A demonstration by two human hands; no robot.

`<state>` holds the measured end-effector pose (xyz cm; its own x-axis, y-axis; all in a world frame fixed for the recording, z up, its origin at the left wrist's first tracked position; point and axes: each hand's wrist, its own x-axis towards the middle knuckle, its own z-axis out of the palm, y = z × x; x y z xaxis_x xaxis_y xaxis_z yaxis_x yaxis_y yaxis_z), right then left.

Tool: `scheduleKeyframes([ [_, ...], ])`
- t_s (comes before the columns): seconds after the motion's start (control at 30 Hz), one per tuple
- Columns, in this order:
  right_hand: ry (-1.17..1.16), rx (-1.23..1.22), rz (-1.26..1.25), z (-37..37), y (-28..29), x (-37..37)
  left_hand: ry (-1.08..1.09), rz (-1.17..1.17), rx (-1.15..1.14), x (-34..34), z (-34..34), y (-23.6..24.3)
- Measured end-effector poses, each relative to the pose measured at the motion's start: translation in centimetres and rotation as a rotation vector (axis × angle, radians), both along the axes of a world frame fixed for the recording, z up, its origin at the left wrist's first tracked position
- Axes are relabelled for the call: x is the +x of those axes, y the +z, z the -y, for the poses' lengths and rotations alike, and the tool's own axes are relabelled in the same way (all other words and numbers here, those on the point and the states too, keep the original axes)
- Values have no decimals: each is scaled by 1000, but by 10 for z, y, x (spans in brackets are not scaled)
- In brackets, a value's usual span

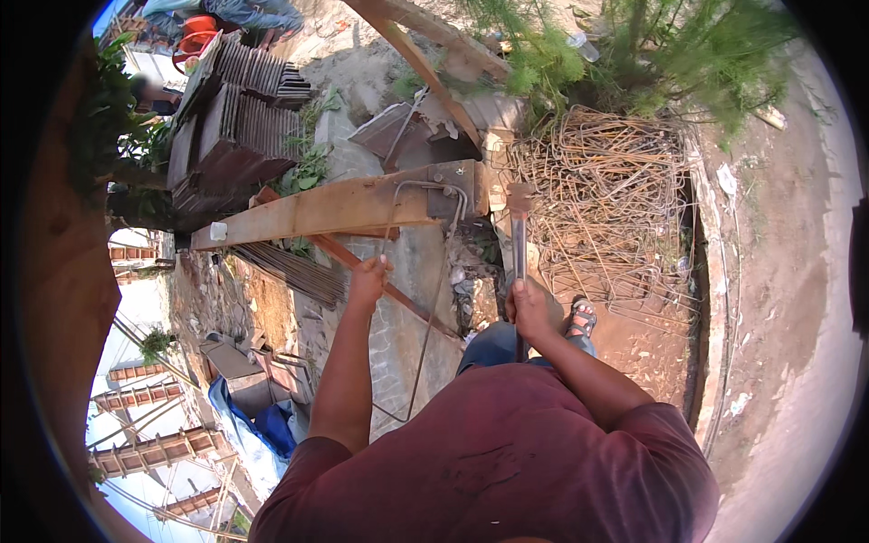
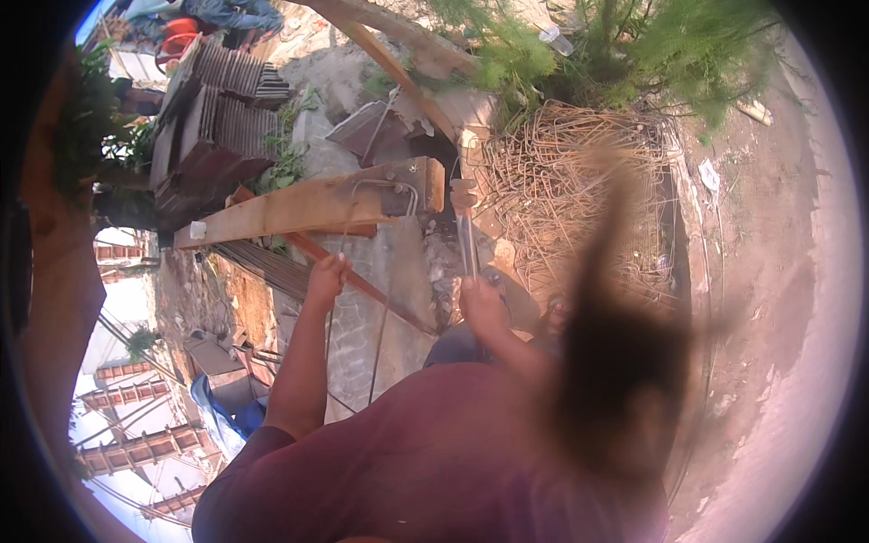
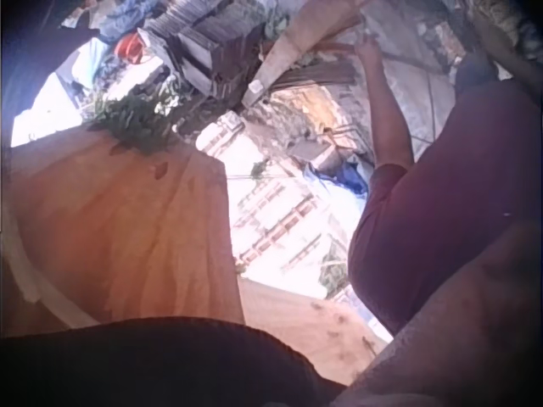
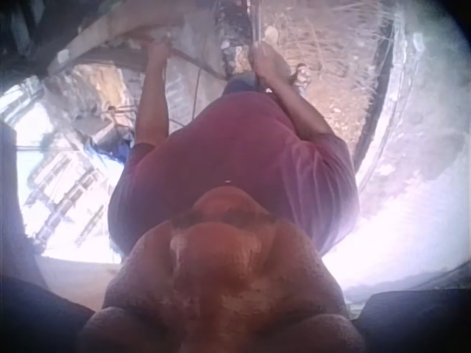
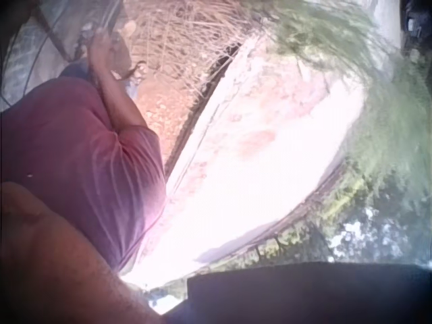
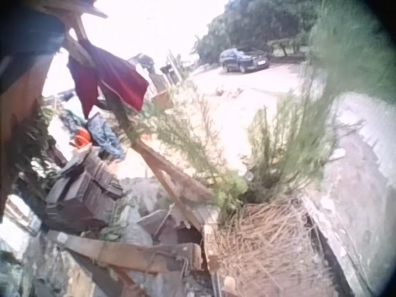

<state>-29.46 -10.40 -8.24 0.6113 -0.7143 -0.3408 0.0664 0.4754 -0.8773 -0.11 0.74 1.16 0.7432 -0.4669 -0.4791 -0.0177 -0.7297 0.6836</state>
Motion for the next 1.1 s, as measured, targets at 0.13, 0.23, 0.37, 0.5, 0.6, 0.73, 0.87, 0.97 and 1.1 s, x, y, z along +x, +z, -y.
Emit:
scheduleKeyframes([
  [0.13,145,-2,-38,-11,-15,16,6,-3,16,0,1,-1],
  [0.23,-31,-55,46,-6,-6,12,-25,75,-30,5,3,-7],
  [0.37,171,-83,-102,-7,-25,22,-16,49,-9,4,10,-3],
  [0.5,70,31,-9,-8,-7,17,-2,28,-15,4,8,0],
  [0.6,196,5,-88,-1,-16,28,21,14,13,3,8,4],
  [0.73,258,-105,-329,17,-12,2,31,43,-7,2,9,5],
  [0.87,285,-376,-380,72,29,-39,42,-5,7,4,5,3],
  [0.97,406,-617,-547,121,70,-51,54,-20,-19,2,6,0],
  [1.1,598,-759,-679,171,89,-38,16,-50,-75,8,6,-4],
])
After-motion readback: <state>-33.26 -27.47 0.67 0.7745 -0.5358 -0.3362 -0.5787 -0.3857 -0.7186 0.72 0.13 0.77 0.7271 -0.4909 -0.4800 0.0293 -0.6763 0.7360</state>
